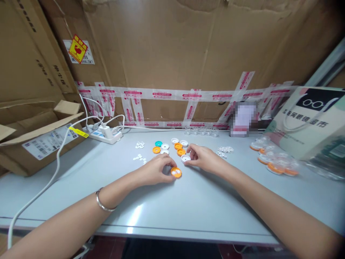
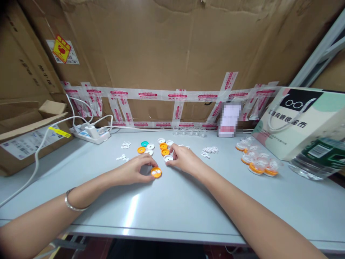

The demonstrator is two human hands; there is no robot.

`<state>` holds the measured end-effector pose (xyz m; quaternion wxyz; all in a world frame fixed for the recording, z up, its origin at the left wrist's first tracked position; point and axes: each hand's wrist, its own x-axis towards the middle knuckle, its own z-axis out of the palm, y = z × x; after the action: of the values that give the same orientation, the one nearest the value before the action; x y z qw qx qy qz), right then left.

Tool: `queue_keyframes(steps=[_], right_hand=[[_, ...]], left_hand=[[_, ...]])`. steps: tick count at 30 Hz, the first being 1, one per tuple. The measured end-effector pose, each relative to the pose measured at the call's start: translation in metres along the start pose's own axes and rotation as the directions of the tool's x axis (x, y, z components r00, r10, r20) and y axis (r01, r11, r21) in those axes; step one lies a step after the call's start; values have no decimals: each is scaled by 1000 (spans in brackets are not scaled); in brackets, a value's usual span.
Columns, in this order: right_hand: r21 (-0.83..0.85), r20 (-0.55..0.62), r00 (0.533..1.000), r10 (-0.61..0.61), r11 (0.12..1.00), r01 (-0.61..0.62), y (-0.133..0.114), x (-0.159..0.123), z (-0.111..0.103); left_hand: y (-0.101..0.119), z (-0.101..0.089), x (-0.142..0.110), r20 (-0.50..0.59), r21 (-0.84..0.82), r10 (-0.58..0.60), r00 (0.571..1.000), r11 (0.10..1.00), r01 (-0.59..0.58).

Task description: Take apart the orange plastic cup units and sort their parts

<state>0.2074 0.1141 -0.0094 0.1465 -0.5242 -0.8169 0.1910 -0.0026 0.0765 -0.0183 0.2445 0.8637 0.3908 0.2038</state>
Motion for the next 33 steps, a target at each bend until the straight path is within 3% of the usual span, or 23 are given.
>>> queue_keyframes(steps=[8, 11, 15, 22, 26, 33], right_hand=[[94, -70, 997, 28, 995, -21, -1, -1, -10], [166, 41, 997, -72, 984, 64, -5, -7, -14], [185, 227, 949, -218, 967, 177, -12, -12, -6], [196, 199, 927, -319, 939, 281, -19, -13, 13], [206, 179, 938, -298, 943, 260, -21, -14, 19], [220, 193, 961, -200, 963, 156, -26, -15, 21]], left_hand=[[0, 2, -1, -5, -11, -19, 1000, 1000, 19], [-3, 3, 0, -2, -12, 2, 1000, 1000, -2], [-4, 0, 0, 5, -15, -1, 1000, 1000, 1], [-2, -9, 1, 2, -94, 3, 1000, 996, -3], [-5, -5, 3, 32, -83, -25, 999, 996, 28], [-1, 0, 9, 46, 24, -209, 977, 978, 208]])
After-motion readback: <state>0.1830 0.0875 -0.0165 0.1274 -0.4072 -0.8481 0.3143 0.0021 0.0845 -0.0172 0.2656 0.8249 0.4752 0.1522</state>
